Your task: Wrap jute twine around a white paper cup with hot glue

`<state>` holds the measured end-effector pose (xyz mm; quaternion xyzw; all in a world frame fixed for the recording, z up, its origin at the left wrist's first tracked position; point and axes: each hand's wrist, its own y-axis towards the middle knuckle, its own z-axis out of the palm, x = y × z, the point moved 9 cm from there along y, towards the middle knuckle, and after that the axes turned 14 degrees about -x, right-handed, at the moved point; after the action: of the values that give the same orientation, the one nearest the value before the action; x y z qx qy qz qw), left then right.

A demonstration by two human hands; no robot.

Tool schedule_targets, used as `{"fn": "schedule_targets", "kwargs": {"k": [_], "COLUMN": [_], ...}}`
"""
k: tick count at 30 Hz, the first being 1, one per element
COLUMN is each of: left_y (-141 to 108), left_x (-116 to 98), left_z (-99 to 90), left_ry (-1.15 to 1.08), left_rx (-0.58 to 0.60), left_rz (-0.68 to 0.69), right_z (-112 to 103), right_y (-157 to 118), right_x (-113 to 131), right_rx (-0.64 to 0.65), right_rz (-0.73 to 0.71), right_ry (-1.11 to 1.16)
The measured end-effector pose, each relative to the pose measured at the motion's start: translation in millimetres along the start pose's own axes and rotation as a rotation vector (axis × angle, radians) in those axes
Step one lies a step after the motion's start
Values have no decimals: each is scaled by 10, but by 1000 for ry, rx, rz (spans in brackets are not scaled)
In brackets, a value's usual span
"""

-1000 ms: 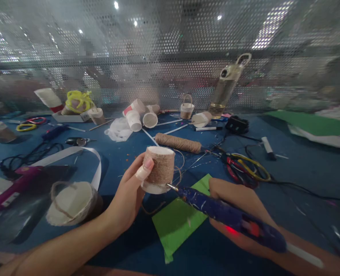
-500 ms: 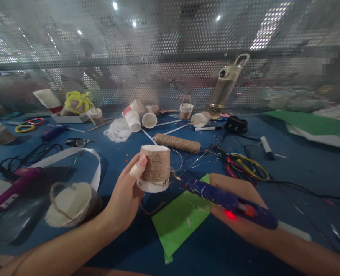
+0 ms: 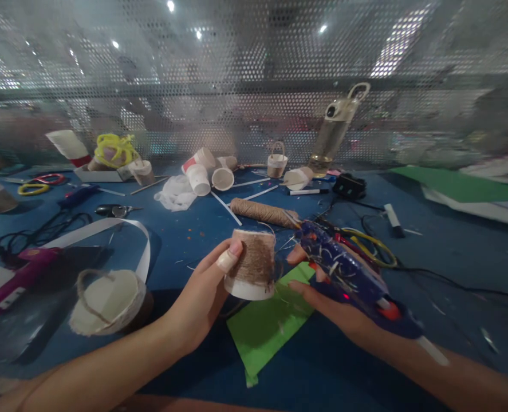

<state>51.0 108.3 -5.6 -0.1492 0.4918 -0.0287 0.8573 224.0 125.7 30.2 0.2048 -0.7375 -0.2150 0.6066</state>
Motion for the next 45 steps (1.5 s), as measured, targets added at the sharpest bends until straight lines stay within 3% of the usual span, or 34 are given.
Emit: {"fn": "schedule_targets", "kwargs": {"k": [4,7,9,12,17,22,27,31,45], "left_y": [-13,-27,-27,-7,40,28,7,-1,-18], "left_x": [52,20,1,-10,-38,-117,-139,-138,-109], "left_z": [74,102,93,54,-37,-75,-63,-44,-13], "left_ry": [38,55,65,78,81,137,168,178,158], "left_rx": [54,83,77,43,-37,-75,-73,-53,-18], "left_rz": [-36,-7,7,24,84,180,193,203,190], "right_z": [75,174,147,63,57,42,26,72,46], "right_y": [31,21,30,36,-1,24,78,71,94], "right_x": [240,346,364,307,163,93,12,-108,-95], "right_rx": [69,199,170,81,122,91,36,78,25], "right_rz": [-130,-185,-194,-132,-17,59,173,307,286], "right_ry": [-49,-26,-34,-108,-218,-78,-51,-30,-2]}}
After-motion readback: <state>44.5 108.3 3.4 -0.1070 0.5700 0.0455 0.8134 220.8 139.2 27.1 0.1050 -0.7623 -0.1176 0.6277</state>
